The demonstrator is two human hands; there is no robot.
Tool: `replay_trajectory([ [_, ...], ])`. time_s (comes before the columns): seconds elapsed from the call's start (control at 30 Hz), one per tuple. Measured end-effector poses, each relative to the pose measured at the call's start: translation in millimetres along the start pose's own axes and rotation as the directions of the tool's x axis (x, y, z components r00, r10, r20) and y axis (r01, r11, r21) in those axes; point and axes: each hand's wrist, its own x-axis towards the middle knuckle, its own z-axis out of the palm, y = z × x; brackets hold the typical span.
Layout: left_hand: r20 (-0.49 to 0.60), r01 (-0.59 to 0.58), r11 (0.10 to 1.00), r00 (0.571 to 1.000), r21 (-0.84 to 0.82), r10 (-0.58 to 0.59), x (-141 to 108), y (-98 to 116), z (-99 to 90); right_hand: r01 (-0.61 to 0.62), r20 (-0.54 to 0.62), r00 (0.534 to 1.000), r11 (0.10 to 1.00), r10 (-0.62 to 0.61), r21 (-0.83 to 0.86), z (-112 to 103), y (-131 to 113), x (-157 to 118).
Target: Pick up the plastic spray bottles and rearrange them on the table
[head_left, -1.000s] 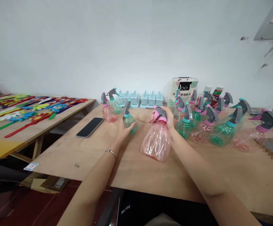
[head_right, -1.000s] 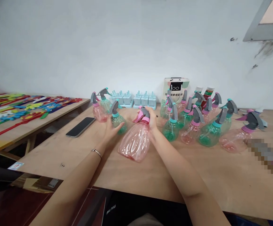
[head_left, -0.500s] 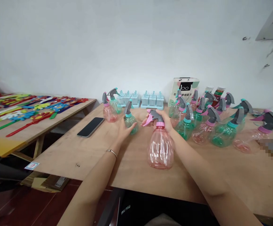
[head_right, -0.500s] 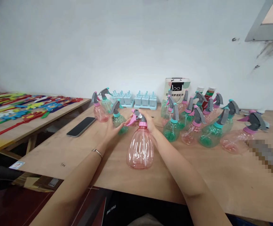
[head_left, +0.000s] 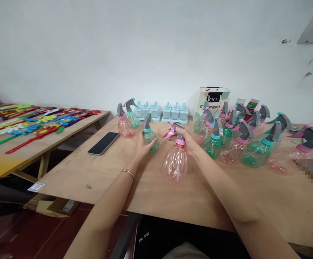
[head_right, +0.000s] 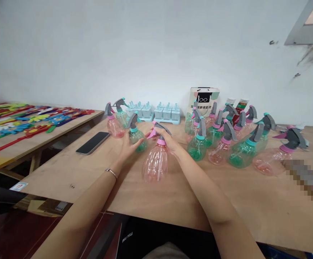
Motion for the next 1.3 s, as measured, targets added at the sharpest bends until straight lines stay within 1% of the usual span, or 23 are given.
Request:
replay_trajectory([
  [0.07,0.007,0.013,1.000,1.000,-0.004,-0.013,-0.5,1.8,-0.3,0.041,-0.039,0.998,0.998,-0.042,-0.042,-0.4,-0.2,-0.2],
  [0.13,0.017,0.016,1.000,1.000,-0.002,-0.016,-1.0,3.9,-0.6,0.108,-0.095,0.989,0.990,-0.117,-0.092,-2.9,0.5,-0.6],
  [0.17,0.019,0.009,1.000,1.000,0.001,-0.009,-1.0,4.7,-0.7,0.156,-0.137,0.975,0.978,-0.175,-0.140,-4.6,1.4,-0.9],
  [0.2,0.018,-0.002,1.000,1.000,0.006,0.002,-0.9,5.2,-0.8,0.204,-0.187,0.951,0.955,-0.245,-0.214,-6.4,2.6,-1.2],
  [0.27,0.020,-0.023,1.000,1.000,0.019,0.022,-0.2,5.1,-0.8,0.250,-0.253,0.891,0.873,-0.377,-0.419,-10.5,6.7,-1.0],
  [0.3,0.022,-0.026,0.999,0.999,0.022,0.026,0.3,4.5,-0.7,0.238,-0.264,0.869,0.821,-0.419,-0.519,-13.0,9.8,-0.3],
  [0.37,0.024,-0.023,1.000,0.999,0.022,0.022,1.2,3.0,-0.5,0.184,-0.270,0.850,0.736,-0.451,-0.652,-20.0,18.5,2.9],
  [0.43,0.024,-0.016,1.000,1.000,0.021,0.016,1.6,1.8,-0.3,0.156,-0.277,0.835,0.688,-0.475,-0.709,-30.2,31.4,7.9],
  [0.53,0.025,-0.016,1.000,1.000,0.022,0.015,1.2,2.2,-0.1,0.156,-0.288,0.788,0.629,-0.545,-0.762,-50.0,57.1,15.9],
  [0.6,0.021,-0.019,1.000,1.000,0.017,0.019,0.6,4.0,-0.3,0.114,-0.295,0.785,0.595,-0.544,-0.796,-63.4,74.9,21.2],
  [0.67,0.021,-0.018,1.000,1.000,0.020,0.018,0.1,6.1,-0.6,0.030,-0.323,0.798,0.569,-0.509,-0.822,-74.9,89.5,28.6],
  [0.73,0.028,-0.018,0.999,0.999,0.033,0.017,-0.1,8.0,-1.0,-0.065,-0.378,0.792,0.549,-0.480,-0.833,-84.0,98.4,40.2],
  [0.87,0.034,-0.027,0.999,0.999,0.036,0.026,-0.3,9.8,-1.6,-0.206,-0.457,0.761,0.497,-0.460,-0.843,-97.4,100.1,72.5],
  [0.93,0.045,-0.024,0.999,0.999,0.030,0.023,-0.8,10.1,-1.7,-0.250,-0.475,0.753,0.469,-0.456,-0.847,-103.0,97.1,87.0],
  [1.03,0.077,-0.008,1.000,0.997,0.016,0.007,-2.2,10.3,-1.4,-0.309,-0.517,0.729,0.458,-0.448,-0.833,-110.1,93.7,100.2],
  [1.13,0.082,-0.001,1.000,0.997,-0.009,0.002,-3.8,10.3,0.2,-0.324,-0.537,0.711,0.465,-0.454,-0.824,-113.3,93.7,102.8],
  [1.2,0.070,0.011,1.000,0.997,-0.017,-0.009,-4.7,10.3,2.1,-0.310,-0.543,0.699,0.487,-0.465,-0.816,-110.1,95.7,98.6],
  [1.27,0.060,0.034,0.999,0.998,-0.025,-0.032,-6.0,10.9,4.7,-0.252,-0.528,0.693,0.521,-0.492,-0.816,-99.6,98.9,89.8],
  [1.3,0.059,0.046,0.998,0.997,-0.035,-0.044,-6.9,11.6,6.5,-0.190,-0.497,0.704,0.539,-0.508,-0.820,-91.3,100.5,84.2],
])
